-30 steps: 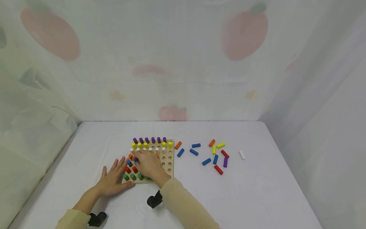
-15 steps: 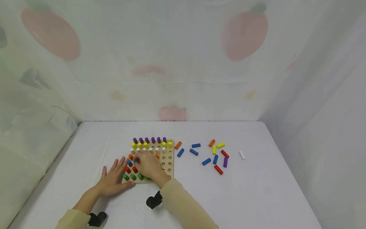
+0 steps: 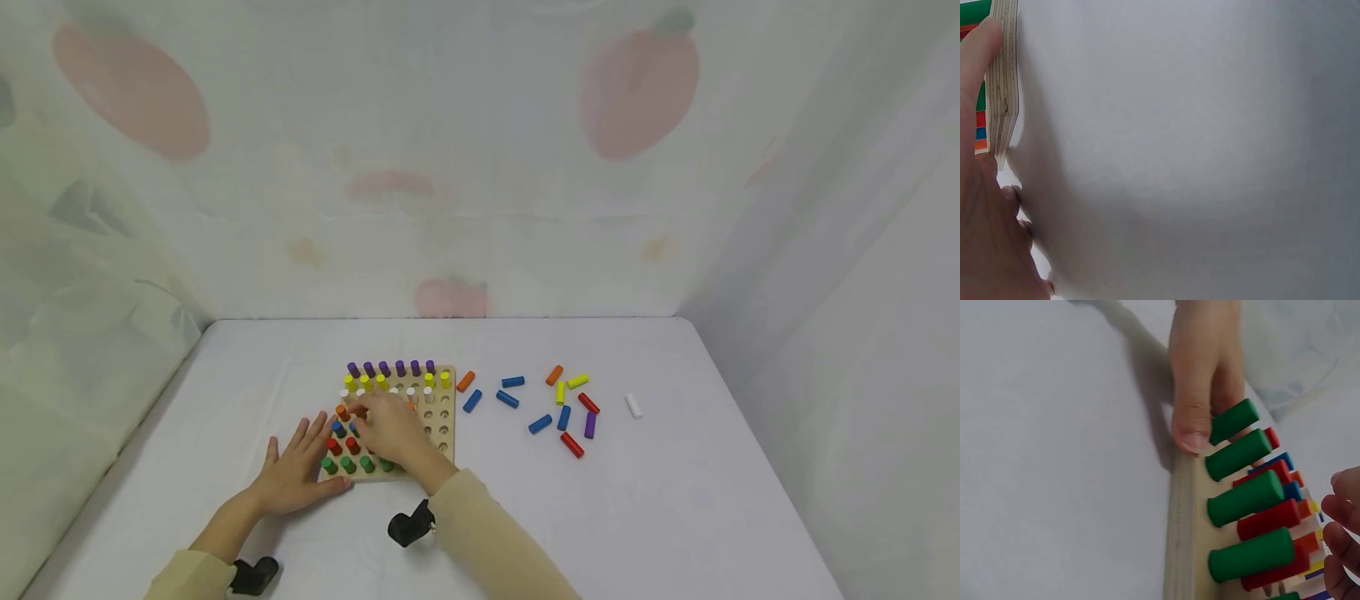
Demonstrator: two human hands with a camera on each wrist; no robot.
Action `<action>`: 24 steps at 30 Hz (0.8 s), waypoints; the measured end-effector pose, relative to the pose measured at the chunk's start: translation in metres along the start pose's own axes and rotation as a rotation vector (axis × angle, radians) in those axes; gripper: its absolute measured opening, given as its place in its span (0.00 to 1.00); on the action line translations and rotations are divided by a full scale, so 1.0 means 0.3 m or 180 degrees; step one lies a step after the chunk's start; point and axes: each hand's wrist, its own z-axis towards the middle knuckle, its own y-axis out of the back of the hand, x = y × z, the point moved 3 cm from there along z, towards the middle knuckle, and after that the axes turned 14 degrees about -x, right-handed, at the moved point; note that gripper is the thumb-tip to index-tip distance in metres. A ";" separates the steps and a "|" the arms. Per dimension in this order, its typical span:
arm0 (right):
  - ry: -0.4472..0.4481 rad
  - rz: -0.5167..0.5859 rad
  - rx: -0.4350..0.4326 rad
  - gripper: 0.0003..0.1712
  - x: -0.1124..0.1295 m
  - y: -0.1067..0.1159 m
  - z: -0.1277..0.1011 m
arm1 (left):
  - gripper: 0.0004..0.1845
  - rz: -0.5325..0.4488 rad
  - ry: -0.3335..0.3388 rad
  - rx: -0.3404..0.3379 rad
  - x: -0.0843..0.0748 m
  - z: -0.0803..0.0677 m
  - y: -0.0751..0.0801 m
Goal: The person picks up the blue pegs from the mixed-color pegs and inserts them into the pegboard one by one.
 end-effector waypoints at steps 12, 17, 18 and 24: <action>-0.0109 0.0470 -0.0222 0.14 -0.054 0.118 -0.017 | 0.57 0.0009 -0.0007 -0.0039 0.006 -0.002 -0.006; -0.0047 0.0548 -0.0405 0.15 -0.089 0.160 -0.030 | 0.57 0.0008 -0.0002 -0.0049 0.008 -0.002 -0.007; -0.0044 0.0561 -0.0458 0.16 -0.101 0.168 -0.030 | 0.57 0.0001 -0.0002 -0.0051 0.007 -0.002 -0.007; -0.0235 0.0522 -0.0748 0.20 -0.188 0.202 -0.032 | 0.57 -0.0025 -0.0009 -0.0054 0.006 -0.002 -0.007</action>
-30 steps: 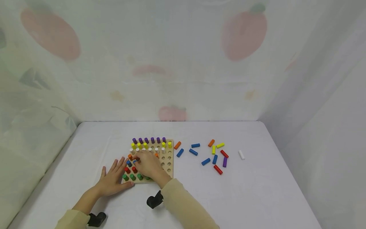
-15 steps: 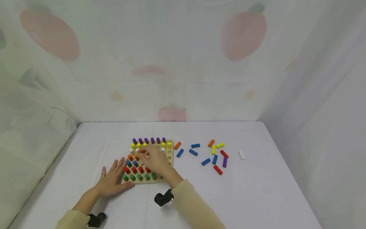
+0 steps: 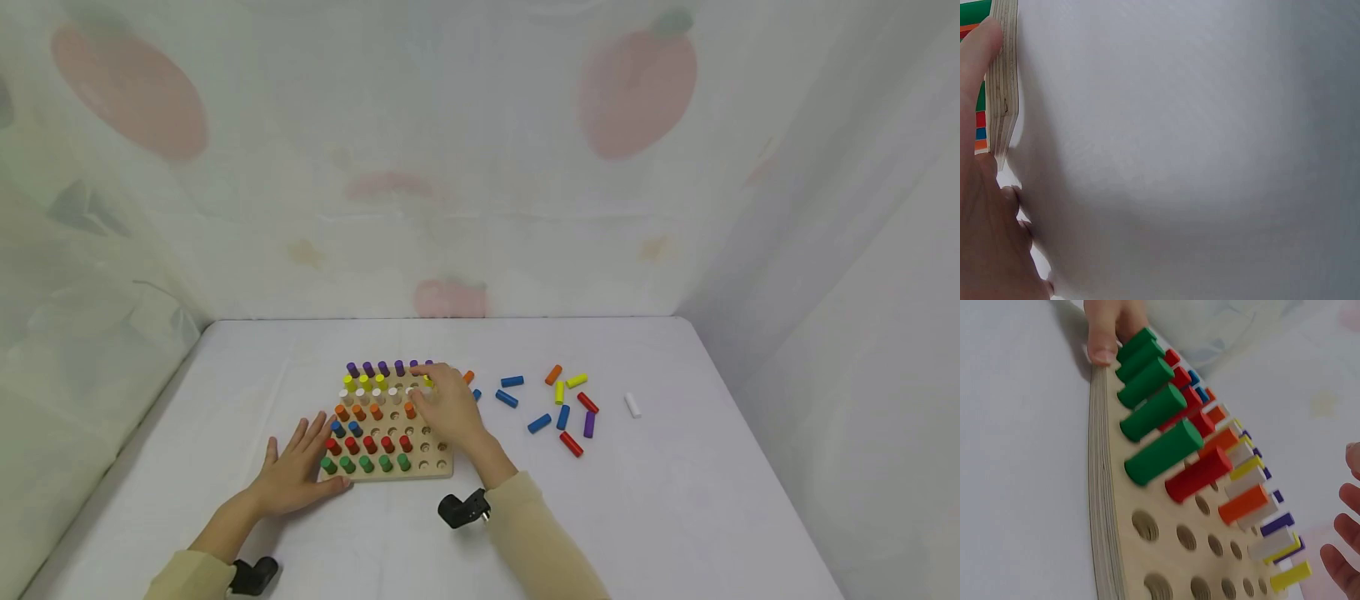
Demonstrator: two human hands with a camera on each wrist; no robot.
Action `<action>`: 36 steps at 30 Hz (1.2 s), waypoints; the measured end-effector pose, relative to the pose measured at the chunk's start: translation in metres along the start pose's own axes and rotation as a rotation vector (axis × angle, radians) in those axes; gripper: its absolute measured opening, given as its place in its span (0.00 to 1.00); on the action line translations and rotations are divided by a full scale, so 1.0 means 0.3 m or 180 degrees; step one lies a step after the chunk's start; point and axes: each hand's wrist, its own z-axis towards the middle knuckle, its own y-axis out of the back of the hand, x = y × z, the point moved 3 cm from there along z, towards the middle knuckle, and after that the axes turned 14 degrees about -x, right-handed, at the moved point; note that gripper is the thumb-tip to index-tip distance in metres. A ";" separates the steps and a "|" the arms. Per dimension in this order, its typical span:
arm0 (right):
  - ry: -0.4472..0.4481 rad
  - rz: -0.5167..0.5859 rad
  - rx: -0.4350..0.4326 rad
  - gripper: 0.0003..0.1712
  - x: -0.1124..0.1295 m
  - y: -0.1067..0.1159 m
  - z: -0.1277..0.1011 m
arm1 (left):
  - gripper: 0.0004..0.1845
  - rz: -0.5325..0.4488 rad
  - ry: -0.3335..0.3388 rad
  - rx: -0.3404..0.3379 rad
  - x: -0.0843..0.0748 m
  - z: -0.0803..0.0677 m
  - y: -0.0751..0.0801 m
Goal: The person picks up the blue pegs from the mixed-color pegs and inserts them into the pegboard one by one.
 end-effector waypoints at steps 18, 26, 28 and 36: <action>-0.0462 -0.0401 -0.0398 0.33 -0.194 0.075 -0.036 | 0.57 -0.0002 0.0010 0.0026 -0.002 -0.001 0.003; -0.0755 -0.0768 -0.0206 0.36 -0.242 0.074 -0.069 | 0.57 -0.0006 0.0011 0.0024 -0.003 -0.001 0.002; -0.0755 -0.0834 -0.0207 0.36 -0.247 0.074 -0.074 | 0.57 -0.0003 0.0015 0.0024 -0.003 -0.002 0.002; -0.0719 -0.0943 -0.0221 0.36 -0.252 0.071 -0.084 | 0.57 -0.0007 -0.0001 0.0000 -0.002 -0.001 0.001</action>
